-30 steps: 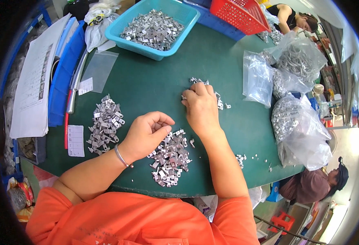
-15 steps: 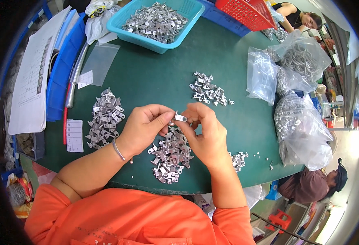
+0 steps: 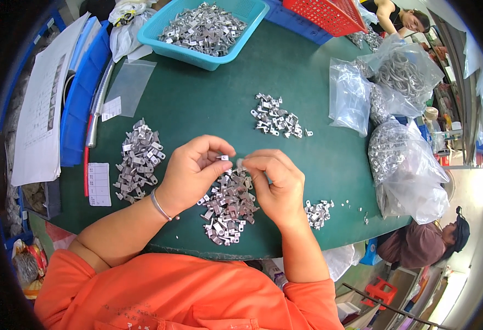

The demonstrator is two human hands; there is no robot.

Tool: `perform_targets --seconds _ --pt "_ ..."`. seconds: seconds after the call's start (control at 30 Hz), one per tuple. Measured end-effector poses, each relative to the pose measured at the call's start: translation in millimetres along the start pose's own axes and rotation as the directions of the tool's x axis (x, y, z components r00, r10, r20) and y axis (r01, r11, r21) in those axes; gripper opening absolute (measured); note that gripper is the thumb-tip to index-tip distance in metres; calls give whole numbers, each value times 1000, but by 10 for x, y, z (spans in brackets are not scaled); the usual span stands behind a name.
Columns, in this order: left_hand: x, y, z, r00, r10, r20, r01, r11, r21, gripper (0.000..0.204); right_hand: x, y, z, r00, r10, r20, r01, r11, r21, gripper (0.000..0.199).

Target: The person sits at a green workbench and assembles small silver metal hardware components by hand. They pick up individual pieces from a pile, fit them together, and place the assembled units into a light blue plastic basket. The process is repetitive and involves handling small parts one by one.

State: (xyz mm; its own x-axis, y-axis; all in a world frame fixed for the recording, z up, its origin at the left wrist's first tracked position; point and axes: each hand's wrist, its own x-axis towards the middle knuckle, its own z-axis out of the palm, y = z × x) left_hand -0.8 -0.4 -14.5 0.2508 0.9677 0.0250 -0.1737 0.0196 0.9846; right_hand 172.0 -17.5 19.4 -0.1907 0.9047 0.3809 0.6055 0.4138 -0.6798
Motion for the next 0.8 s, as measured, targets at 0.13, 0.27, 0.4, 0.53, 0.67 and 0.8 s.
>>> perform_targets --seconds 0.13,0.27,0.4,0.53,0.67,0.8 --pt "3 -30 -52 995 99 21 -100 931 351 20 57 39 -20 974 12 228 -22 999 41 13" --pt "-9 -87 -51 968 208 143 -250 868 430 16 260 326 -12 998 -29 -51 12 949 -314 2" --pt "-7 -16 -57 987 132 91 -157 907 391 18 354 482 -3 995 52 -81 -83 891 -447 3" --pt "10 -19 -26 1000 16 -2 -15 972 233 17 241 308 -40 965 256 -48 -252 964 81 3" --pt "0 91 -19 978 -182 100 191 978 -82 14 87 128 36 976 218 -10 -190 871 454 5" --pt "-20 81 -8 966 -194 169 224 959 -175 12 31 91 67 962 273 18 -229 764 603 5"
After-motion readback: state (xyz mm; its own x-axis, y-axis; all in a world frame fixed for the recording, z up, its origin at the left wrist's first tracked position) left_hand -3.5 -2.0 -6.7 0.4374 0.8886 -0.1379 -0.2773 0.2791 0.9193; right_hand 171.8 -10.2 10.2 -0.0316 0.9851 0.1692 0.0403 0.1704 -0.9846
